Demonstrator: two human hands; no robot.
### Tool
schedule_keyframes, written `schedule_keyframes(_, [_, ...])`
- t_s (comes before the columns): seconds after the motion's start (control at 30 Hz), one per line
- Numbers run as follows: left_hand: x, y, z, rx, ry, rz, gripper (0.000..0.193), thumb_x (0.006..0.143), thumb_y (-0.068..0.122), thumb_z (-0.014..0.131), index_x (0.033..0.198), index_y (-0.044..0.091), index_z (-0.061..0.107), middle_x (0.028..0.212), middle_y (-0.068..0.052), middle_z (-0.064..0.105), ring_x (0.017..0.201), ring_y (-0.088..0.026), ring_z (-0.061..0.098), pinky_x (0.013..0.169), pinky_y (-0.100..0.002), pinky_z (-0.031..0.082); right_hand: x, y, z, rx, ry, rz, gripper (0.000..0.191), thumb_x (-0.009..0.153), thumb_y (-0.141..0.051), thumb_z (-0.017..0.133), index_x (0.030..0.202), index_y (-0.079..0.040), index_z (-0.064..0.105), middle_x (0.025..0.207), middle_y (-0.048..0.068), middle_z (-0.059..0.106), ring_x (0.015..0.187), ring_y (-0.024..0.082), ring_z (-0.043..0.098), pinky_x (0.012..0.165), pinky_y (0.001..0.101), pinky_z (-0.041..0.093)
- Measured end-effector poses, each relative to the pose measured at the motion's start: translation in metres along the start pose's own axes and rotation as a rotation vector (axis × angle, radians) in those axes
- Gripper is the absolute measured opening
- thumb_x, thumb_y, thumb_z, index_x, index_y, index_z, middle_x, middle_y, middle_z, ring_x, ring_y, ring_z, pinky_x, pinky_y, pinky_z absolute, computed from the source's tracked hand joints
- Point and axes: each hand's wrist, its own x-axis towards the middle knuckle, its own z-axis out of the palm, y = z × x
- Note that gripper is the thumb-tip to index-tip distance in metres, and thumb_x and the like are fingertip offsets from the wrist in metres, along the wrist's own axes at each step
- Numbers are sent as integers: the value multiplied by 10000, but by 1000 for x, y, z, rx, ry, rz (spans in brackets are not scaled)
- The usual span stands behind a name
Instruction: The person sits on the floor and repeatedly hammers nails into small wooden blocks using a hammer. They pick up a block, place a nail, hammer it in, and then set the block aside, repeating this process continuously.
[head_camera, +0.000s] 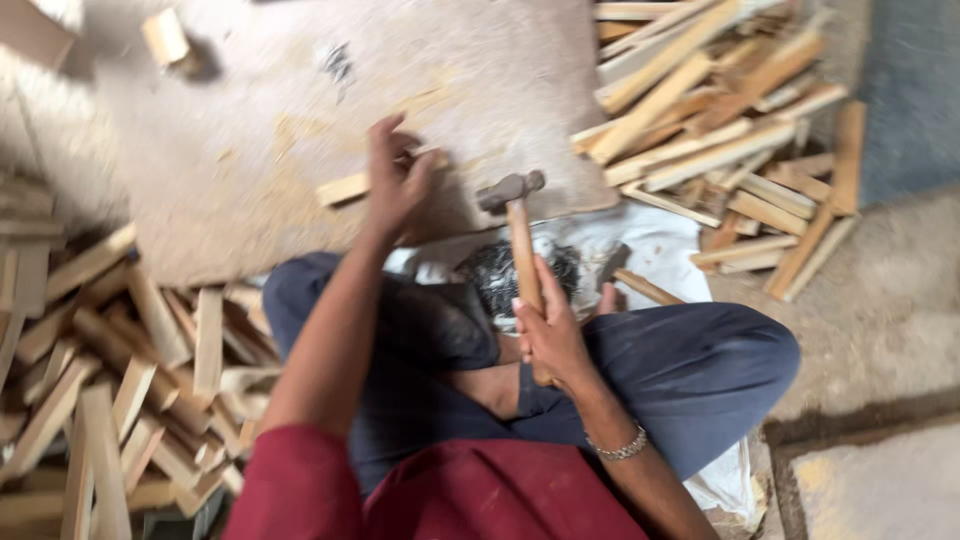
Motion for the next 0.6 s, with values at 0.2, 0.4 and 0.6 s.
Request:
schedule_keyframes(0.2, [-7, 46, -53, 715, -208, 239, 550, 977, -42, 646, 1492, 31, 466, 1018, -65, 709, 998, -323, 666, 915, -498, 556, -1, -4, -7, 365, -87, 104, 812, 962, -93, 560, 1658, -233, 167, 708, 9, 544, 464, 72, 476, 377, 239, 436])
schedule_keyframes(0.4, [7, 52, 4, 511, -211, 56, 814, 899, -21, 746, 1560, 10, 272, 1015, -113, 683, 905, -268, 683, 795, -404, 566, 6, 13, -1, 448, -105, 120, 786, 977, -115, 570, 1645, -292, 194, 693, 6, 532, 457, 78, 474, 382, 249, 443])
schedule_keyframes(0.6, [86, 81, 208, 241, -298, 82, 219, 1061, 190, 607, 934, 47, 716, 799, -134, 662, 748, -309, 646, 718, -453, 524, 13, 31, -5, 455, -136, 11, 742, 1022, -146, 550, 1665, -290, 209, 823, -23, 552, 575, 49, 508, 468, 221, 461])
